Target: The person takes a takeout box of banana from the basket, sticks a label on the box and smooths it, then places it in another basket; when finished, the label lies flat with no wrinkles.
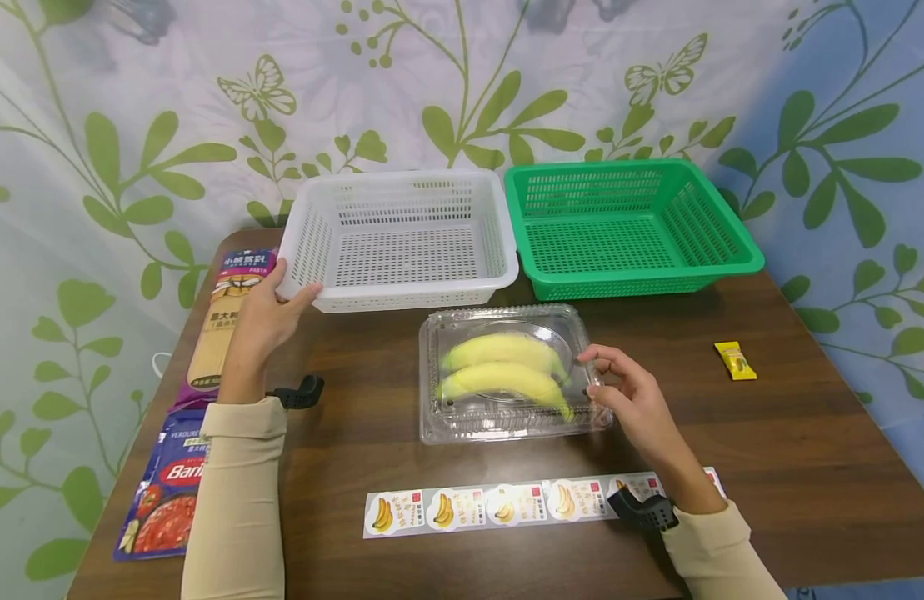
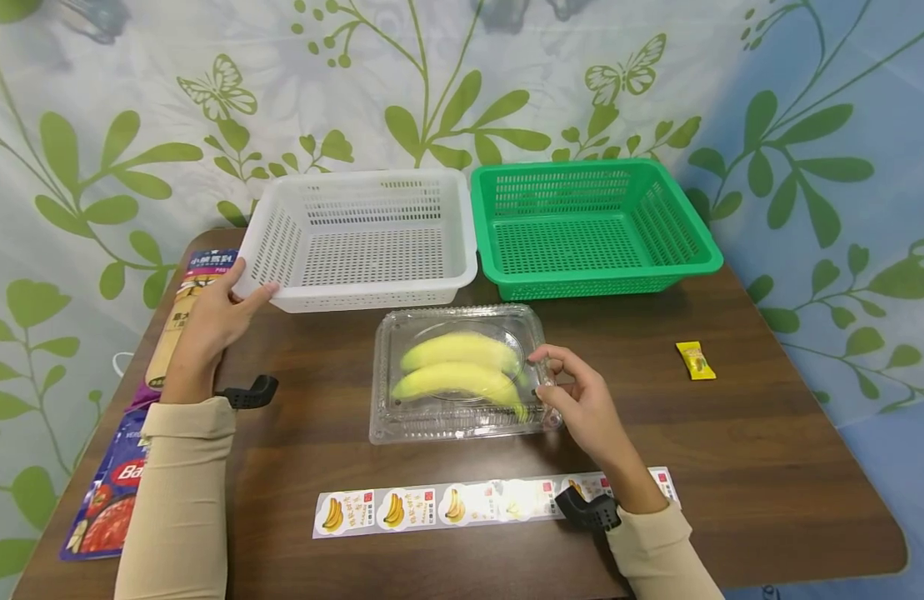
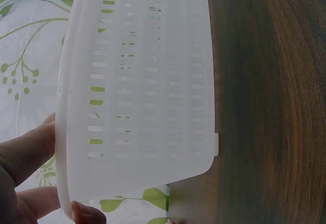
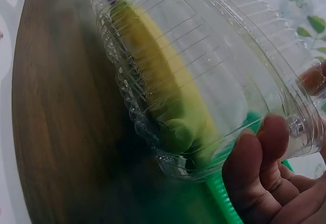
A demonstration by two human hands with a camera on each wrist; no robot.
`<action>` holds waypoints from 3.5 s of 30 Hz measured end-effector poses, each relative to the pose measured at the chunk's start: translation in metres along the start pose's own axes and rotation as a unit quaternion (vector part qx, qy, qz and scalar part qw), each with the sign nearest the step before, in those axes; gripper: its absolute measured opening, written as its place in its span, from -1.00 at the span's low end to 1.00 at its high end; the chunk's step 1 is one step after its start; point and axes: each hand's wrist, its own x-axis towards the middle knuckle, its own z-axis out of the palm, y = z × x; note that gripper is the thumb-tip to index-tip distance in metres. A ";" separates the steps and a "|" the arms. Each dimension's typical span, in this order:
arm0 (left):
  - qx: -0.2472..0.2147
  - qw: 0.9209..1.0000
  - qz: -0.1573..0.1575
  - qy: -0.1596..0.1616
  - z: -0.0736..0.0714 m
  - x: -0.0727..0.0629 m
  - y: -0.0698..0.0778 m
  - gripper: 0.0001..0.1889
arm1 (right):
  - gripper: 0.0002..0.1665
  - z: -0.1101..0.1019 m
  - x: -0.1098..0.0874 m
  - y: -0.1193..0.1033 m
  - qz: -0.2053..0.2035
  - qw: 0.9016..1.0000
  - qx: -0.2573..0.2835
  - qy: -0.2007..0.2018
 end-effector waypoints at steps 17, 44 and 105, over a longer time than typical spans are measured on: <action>0.000 1.000 -0.001 -0.003 0.001 0.000 0.000 -0.04 | -0.61 -0.008 0.001 0.009 0.025 0.998 -0.007 -0.061; 0.133 0.990 0.054 0.010 -0.016 -0.002 0.001 -0.04 | -0.47 -0.009 0.000 0.010 0.032 0.996 -0.049 -0.069; 0.200 0.912 0.332 -0.135 0.104 -0.198 -0.037 -0.54 | -0.61 0.017 -0.001 0.036 -0.131 0.988 0.058 0.061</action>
